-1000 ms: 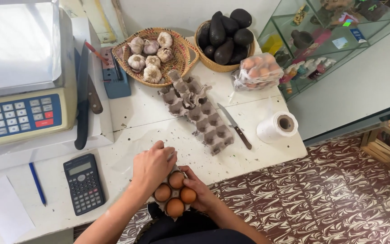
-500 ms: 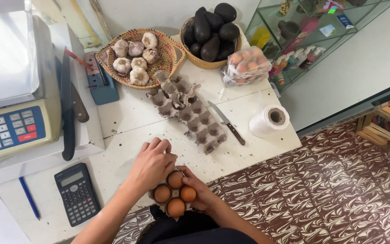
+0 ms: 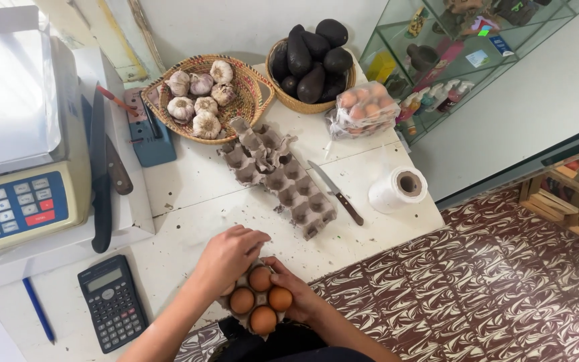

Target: The person is transferring eggs from a tray into a plastic bag, tying the bag, and then cutting a cardboard egg carton using a knife.

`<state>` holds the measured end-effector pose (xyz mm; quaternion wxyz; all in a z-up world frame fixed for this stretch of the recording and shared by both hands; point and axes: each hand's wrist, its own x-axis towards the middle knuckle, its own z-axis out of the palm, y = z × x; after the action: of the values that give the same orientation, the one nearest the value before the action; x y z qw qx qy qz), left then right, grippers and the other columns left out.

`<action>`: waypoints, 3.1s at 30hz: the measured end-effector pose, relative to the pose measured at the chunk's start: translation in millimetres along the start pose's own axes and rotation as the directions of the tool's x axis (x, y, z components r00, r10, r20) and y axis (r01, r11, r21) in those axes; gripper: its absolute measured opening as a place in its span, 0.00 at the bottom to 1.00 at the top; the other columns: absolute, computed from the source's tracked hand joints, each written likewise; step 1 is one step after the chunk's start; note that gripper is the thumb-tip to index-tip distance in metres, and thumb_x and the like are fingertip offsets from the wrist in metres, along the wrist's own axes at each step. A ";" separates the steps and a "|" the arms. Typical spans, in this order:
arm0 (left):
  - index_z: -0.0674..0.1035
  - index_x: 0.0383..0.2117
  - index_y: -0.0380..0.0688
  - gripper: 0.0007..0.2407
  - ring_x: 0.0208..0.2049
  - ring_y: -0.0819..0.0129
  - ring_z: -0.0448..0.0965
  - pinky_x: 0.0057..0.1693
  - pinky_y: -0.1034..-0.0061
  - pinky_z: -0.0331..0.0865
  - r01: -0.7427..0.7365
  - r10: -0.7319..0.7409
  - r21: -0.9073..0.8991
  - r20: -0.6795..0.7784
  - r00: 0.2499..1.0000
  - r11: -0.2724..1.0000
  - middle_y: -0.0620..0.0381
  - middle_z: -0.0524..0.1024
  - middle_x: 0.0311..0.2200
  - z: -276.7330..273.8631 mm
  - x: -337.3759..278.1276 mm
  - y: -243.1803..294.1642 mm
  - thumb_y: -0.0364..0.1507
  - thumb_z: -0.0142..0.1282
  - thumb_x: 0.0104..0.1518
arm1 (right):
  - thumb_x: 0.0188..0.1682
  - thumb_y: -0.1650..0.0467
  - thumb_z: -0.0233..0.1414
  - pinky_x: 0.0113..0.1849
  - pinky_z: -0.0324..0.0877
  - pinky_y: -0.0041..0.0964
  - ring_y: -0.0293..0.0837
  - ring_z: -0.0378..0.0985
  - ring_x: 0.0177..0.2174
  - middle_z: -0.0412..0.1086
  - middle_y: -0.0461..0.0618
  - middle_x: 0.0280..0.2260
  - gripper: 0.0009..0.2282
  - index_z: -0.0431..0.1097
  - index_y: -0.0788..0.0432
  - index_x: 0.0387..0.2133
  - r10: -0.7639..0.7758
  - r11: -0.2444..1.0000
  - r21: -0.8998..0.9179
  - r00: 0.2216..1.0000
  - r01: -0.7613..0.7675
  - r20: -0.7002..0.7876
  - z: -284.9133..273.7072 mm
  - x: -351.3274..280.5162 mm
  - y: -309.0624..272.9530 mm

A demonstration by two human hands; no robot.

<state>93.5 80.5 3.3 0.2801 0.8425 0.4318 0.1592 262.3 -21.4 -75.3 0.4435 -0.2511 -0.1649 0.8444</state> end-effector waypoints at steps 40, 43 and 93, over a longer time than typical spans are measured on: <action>0.70 0.25 0.41 0.05 0.35 0.59 0.73 0.39 0.65 0.69 -0.228 0.208 -0.055 -0.244 0.947 0.972 0.52 0.74 0.30 67.6 -17.0 17.7 0.21 0.54 0.55 | 0.54 0.66 0.49 0.39 0.73 0.34 0.45 0.76 0.38 0.73 0.51 0.36 0.09 0.70 0.58 0.41 -0.155 0.983 0.009 0.843 0.186 -0.516 -7.3 46.1 -2.4; 0.69 0.28 0.39 0.05 0.42 0.57 0.73 0.43 0.66 0.71 -0.266 0.233 -0.073 -0.301 0.925 0.961 0.51 0.73 0.31 58.5 -16.6 19.3 0.23 0.52 0.60 | 0.55 0.65 0.48 0.45 0.72 0.36 0.46 0.75 0.42 0.72 0.53 0.39 0.10 0.68 0.59 0.41 -0.156 0.972 0.056 0.806 0.228 -0.572 12.3 49.0 -4.6; 0.83 0.31 0.43 0.07 0.38 0.71 0.81 0.49 0.81 0.76 0.178 -0.552 -0.645 -0.442 0.707 0.743 0.59 0.82 0.35 80.1 -82.9 -39.8 0.17 0.61 0.49 | 0.39 0.58 0.63 0.56 0.62 0.47 0.51 0.62 0.60 0.56 0.51 0.65 0.41 0.49 0.41 0.67 -0.056 0.030 -0.995 0.994 -0.090 -0.092 -6.6 20.9 -77.2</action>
<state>61.3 4.7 -86.6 0.3855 0.5159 0.5977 0.4775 307.5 39.0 -47.9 0.1411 -0.5349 -0.6798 0.4815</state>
